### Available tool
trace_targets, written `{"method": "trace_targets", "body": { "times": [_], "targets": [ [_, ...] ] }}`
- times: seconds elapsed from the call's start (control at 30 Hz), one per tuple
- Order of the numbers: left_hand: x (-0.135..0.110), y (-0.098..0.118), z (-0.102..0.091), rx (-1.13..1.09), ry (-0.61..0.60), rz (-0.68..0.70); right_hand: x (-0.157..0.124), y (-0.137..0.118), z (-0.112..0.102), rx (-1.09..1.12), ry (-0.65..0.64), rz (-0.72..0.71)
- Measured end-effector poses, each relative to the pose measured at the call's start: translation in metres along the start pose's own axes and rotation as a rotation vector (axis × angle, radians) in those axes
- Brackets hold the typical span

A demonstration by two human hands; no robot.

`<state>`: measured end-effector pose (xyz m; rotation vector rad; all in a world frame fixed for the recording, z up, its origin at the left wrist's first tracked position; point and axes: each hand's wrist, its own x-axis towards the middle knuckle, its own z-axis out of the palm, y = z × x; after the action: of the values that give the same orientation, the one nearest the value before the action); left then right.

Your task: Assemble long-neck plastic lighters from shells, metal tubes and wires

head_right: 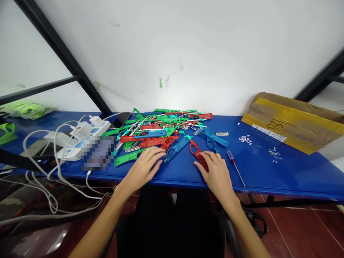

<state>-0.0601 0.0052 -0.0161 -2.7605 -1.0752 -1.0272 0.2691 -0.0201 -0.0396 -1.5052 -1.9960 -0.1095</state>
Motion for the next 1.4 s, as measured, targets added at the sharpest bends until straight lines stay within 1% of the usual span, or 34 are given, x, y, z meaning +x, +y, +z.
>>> {"method": "trace_targets", "body": {
  "times": [0.07, 0.1, 0.2, 0.27, 0.33, 0.4, 0.5, 0.63, 0.7, 0.83, 0.93, 1.0, 1.07, 1.17, 1.23, 1.3, 1.4],
  "targets": [
    [0.002, 0.012, 0.004, -0.001, -0.061, 0.048, 0.000, 0.000, -0.001, 0.035, 0.003, -0.011],
    [0.003, 0.016, 0.005, -0.012, -0.077, 0.044, -0.001, 0.000, -0.001, 0.055, 0.021, -0.009],
    [0.002, 0.019, 0.003, -0.053, -0.113, 0.013, -0.003, -0.002, -0.004, 0.104, 0.111, -0.011],
    [0.002, 0.018, 0.004, -0.066, -0.167, 0.022, -0.004, -0.005, -0.007, 0.156, 0.106, -0.061],
    [0.003, 0.017, 0.007, -0.070, -0.231, 0.021, -0.004, -0.008, -0.010, 0.202, 0.038, -0.125],
    [0.005, 0.016, 0.011, -0.084, -0.272, -0.027, -0.004, -0.010, -0.012, 0.228, -0.028, -0.161],
    [0.007, 0.015, 0.013, -0.136, -0.296, -0.120, -0.003, -0.010, -0.015, 0.255, -0.088, -0.172],
    [0.007, 0.015, 0.012, -0.186, -0.287, -0.212, -0.003, -0.008, -0.017, 0.280, -0.191, -0.162],
    [0.007, 0.014, 0.012, -0.192, -0.278, -0.196, -0.001, -0.008, -0.017, 0.302, -0.248, -0.164],
    [0.006, 0.011, 0.016, -0.178, -0.255, -0.101, 0.010, -0.015, -0.020, 0.343, -0.346, -0.201],
    [0.006, 0.010, 0.016, -0.178, -0.231, -0.083, 0.036, -0.023, -0.022, 0.283, -0.350, -0.252],
    [0.007, 0.010, 0.015, -0.189, -0.223, -0.078, 0.067, -0.030, -0.021, 0.171, -0.347, -0.267],
    [0.008, 0.009, 0.014, -0.207, -0.215, -0.071, 0.106, -0.035, -0.015, -0.020, -0.381, -0.254],
    [0.008, 0.007, 0.014, -0.233, -0.206, -0.056, 0.168, -0.037, 0.009, -0.133, -0.382, -0.190],
    [0.007, 0.005, 0.015, -0.240, -0.204, -0.053, 0.202, -0.032, 0.029, -0.203, -0.369, -0.127],
    [0.006, 0.004, 0.015, -0.243, -0.199, -0.054, 0.224, -0.022, 0.045, -0.254, -0.364, -0.067],
    [0.006, 0.003, 0.015, -0.246, -0.196, -0.055, 0.238, -0.001, 0.058, -0.287, -0.356, -0.013]
  ]
}}
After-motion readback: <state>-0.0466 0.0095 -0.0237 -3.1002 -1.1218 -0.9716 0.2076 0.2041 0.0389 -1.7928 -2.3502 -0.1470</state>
